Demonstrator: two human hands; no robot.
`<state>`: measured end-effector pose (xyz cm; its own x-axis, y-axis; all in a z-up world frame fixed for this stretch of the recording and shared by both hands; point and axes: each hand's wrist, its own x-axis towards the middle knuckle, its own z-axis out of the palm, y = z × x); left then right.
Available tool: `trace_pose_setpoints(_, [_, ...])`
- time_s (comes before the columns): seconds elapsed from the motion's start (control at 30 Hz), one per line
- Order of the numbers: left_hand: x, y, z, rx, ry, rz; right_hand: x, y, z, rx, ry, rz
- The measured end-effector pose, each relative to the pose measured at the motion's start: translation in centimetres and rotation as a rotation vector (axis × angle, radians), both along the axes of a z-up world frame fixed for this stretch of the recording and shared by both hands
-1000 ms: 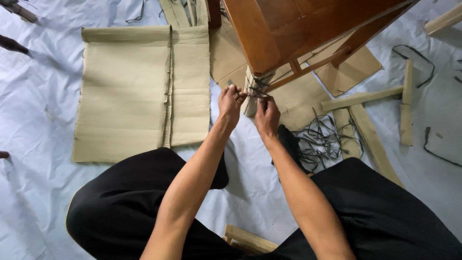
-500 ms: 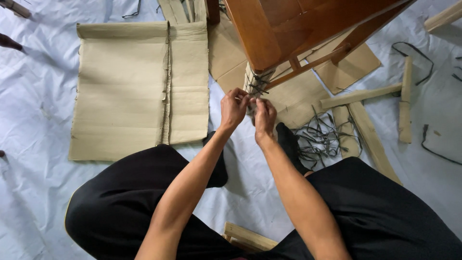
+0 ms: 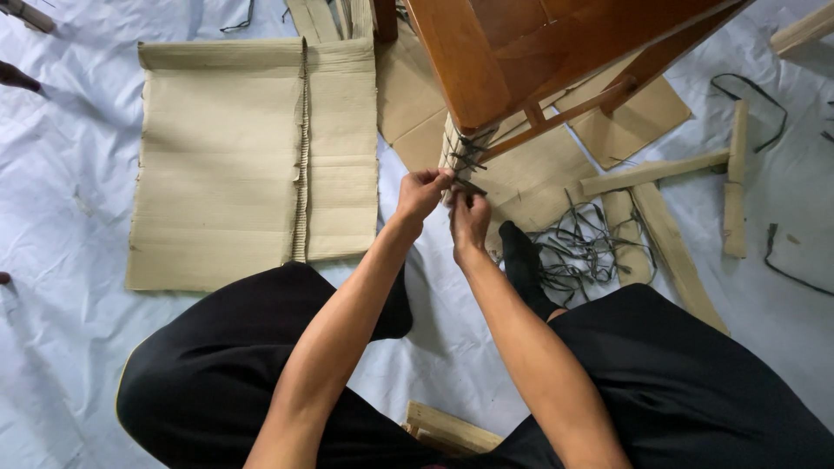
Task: The person wraps a furniture leg with cardboard strips and secures them by tying a dark cord around the cardboard.
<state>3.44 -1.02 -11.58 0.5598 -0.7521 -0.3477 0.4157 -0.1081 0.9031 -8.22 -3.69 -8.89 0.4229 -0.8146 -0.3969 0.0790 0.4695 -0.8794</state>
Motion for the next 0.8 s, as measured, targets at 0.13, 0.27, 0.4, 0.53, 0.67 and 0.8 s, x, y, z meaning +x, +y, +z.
trace_pose_setpoints(0.13, [0.1, -0.2, -0.5, 0.113, -0.140, 0.000, 0.3, -0.9, -1.1, -0.232, 0.094, -0.142])
trace_pose_setpoints(0.27, [-0.9, 0.3, 1.5, 0.094, -0.222, 0.009, 0.4, -1.1, 0.3, -0.350, 0.110, -0.155])
trace_pose_setpoints(0.4, [-1.9, 0.9, 4.6, 0.192, -0.450, 0.074, 0.5, -0.9, 0.4, -0.251, 0.033, -0.142])
trace_pose_setpoints(0.53, [-2.2, 1.4, 4.7, 0.192, -0.596, 0.109, 0.3, -0.7, 1.3, -0.385, -0.026, -0.125])
trace_pose_setpoints(0.67, [-2.9, 1.9, 6.1, 0.078, -0.683, 0.128, 0.2, -1.7, 0.5, -0.493, 0.064, -0.088])
trace_pose_setpoints(0.8, [-3.7, 3.1, 10.1, 0.093, -0.823, 0.160, 0.0, -2.3, 0.0, -0.321, 0.105, -0.019])
